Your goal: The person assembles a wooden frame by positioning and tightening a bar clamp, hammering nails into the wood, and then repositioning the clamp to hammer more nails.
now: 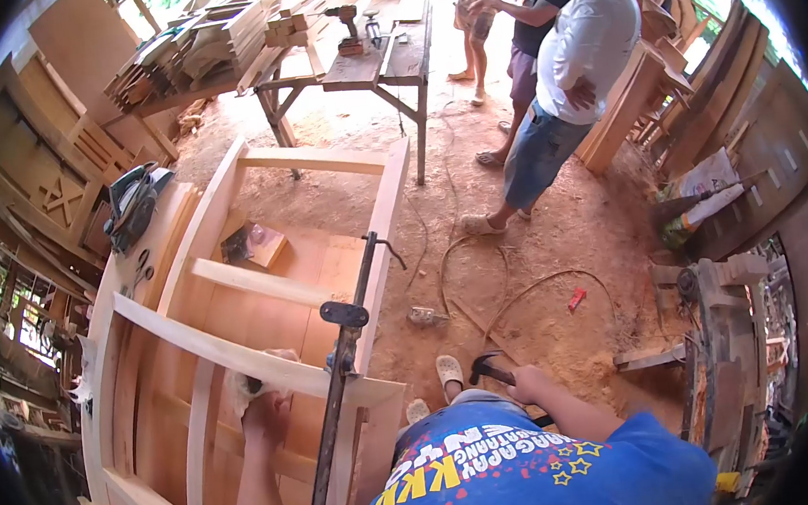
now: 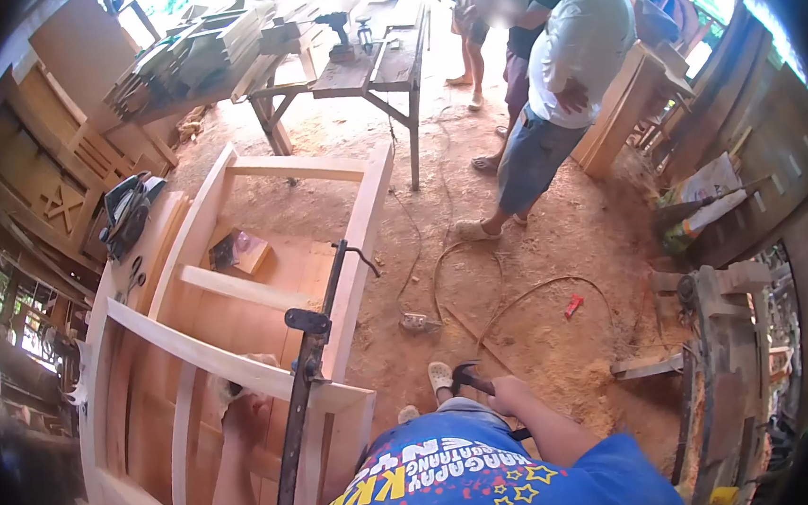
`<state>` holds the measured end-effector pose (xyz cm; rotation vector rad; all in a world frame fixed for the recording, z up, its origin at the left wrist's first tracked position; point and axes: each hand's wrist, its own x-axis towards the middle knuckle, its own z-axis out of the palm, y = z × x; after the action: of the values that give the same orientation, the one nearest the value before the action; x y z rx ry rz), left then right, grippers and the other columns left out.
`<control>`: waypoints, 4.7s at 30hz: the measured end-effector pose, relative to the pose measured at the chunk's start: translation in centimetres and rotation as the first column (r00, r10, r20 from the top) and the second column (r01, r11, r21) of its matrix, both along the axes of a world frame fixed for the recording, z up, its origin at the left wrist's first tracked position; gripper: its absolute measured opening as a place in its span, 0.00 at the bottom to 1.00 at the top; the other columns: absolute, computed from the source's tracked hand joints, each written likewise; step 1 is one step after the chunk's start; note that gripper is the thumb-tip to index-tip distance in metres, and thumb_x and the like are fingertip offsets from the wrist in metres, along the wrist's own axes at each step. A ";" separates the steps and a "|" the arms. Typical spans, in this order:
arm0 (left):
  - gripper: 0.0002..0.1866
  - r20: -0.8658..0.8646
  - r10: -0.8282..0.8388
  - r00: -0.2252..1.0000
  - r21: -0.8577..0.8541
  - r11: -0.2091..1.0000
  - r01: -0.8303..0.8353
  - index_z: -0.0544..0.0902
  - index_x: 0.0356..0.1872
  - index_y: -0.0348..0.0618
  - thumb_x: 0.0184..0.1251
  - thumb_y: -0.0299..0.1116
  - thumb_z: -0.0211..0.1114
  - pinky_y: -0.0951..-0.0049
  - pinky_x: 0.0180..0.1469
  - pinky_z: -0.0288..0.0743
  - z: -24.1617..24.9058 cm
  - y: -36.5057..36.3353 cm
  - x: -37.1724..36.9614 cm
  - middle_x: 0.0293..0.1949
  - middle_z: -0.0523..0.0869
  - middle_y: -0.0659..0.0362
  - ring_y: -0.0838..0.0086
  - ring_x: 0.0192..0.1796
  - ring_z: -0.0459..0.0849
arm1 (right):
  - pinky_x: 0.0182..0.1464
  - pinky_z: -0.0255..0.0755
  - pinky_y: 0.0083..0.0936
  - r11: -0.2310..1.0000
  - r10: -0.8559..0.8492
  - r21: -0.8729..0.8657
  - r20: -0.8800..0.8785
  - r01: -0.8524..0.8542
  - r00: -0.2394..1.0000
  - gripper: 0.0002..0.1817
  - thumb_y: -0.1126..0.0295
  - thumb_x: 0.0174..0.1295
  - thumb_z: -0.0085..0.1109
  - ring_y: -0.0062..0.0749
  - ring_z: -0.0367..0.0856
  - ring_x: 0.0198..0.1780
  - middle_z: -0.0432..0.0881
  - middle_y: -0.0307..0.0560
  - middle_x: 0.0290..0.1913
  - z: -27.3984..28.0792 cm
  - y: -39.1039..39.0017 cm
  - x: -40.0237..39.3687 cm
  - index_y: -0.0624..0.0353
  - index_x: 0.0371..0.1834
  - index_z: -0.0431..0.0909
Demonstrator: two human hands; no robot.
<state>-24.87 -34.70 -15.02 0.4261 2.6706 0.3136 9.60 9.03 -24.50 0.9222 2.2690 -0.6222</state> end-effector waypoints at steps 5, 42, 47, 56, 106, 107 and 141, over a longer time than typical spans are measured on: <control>0.28 -0.028 0.087 0.996 -0.124 0.988 -0.090 0.91 0.38 0.48 0.71 0.64 0.62 0.50 0.52 0.86 -1.0 -0.5 -0.4 0.39 0.93 0.48 0.49 0.46 0.92 | 0.56 0.81 0.50 0.974 -0.215 0.087 0.073 0.208 0.974 0.25 0.52 0.60 0.65 0.60 0.89 0.54 0.89 0.67 0.48 -7.4 0.8 9.0 0.64 0.48 0.88; 0.24 0.212 0.067 0.975 0.200 0.973 -0.111 0.83 0.65 0.41 0.71 0.36 0.68 0.55 0.73 0.70 -9.1 -15.7 -9.0 0.65 0.85 0.47 0.50 0.71 0.78 | 0.48 0.84 0.48 0.834 -0.518 -0.099 0.197 0.542 0.833 0.21 0.59 0.59 0.68 0.58 0.92 0.43 0.90 0.67 0.38 -14.7 2.8 8.5 0.69 0.44 0.86; 0.20 -0.119 -0.237 0.964 -0.309 0.932 0.191 0.83 0.63 0.38 0.73 0.34 0.64 0.50 0.71 0.72 -3.6 -9.7 -6.3 0.64 0.85 0.43 0.45 0.69 0.79 | 0.24 0.79 0.38 0.813 -0.559 -0.142 0.077 0.564 0.825 0.16 0.61 0.63 0.66 0.39 0.84 0.22 0.83 0.51 0.24 -16.4 3.4 7.7 0.68 0.38 0.80; 0.18 -0.268 -0.292 0.918 -0.201 0.949 0.243 0.84 0.61 0.39 0.75 0.34 0.61 0.51 0.63 0.79 1.8 -3.2 -4.7 0.59 0.88 0.41 0.44 0.62 0.84 | 0.29 0.81 0.41 0.867 -0.487 -0.137 -0.021 0.480 0.873 0.16 0.61 0.62 0.66 0.43 0.86 0.24 0.85 0.55 0.26 -17.1 1.1 6.5 0.67 0.39 0.81; 0.10 -0.432 -0.590 0.682 0.522 0.454 0.722 0.91 0.45 0.40 0.67 0.18 0.69 0.73 0.43 0.77 18.2 16.0 8.4 0.41 0.86 0.55 0.70 0.44 0.86 | 0.31 0.82 0.42 0.726 -0.671 -0.152 0.057 0.671 0.739 0.17 0.63 0.61 0.64 0.45 0.88 0.26 0.87 0.58 0.29 -8.4 -6.0 15.4 0.69 0.39 0.83; 0.09 -0.361 -0.675 0.644 0.497 0.445 0.745 0.91 0.46 0.40 0.67 0.20 0.70 0.71 0.44 0.78 17.7 17.8 8.8 0.40 0.86 0.55 0.68 0.43 0.87 | 0.31 0.82 0.41 0.703 -0.691 -0.195 0.040 0.684 0.722 0.16 0.62 0.61 0.64 0.45 0.88 0.26 0.87 0.57 0.28 -9.0 -6.2 15.1 0.69 0.39 0.83; 0.08 0.224 -0.804 0.551 -0.059 0.553 0.831 0.93 0.47 0.40 0.72 0.30 0.73 0.67 0.59 0.84 10.8 23.6 10.3 0.49 0.88 0.52 0.66 0.53 0.91 | 0.23 0.71 0.20 0.208 -0.976 -0.978 -0.206 0.018 0.075 0.17 0.56 0.77 0.65 0.17 0.75 0.20 0.75 0.36 0.23 9.1 -21.7 6.2 0.58 0.44 0.71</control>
<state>-14.53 -11.14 -4.19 1.4530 1.9923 -0.1595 15.81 -12.70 -15.37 1.1341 1.4368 -3.0779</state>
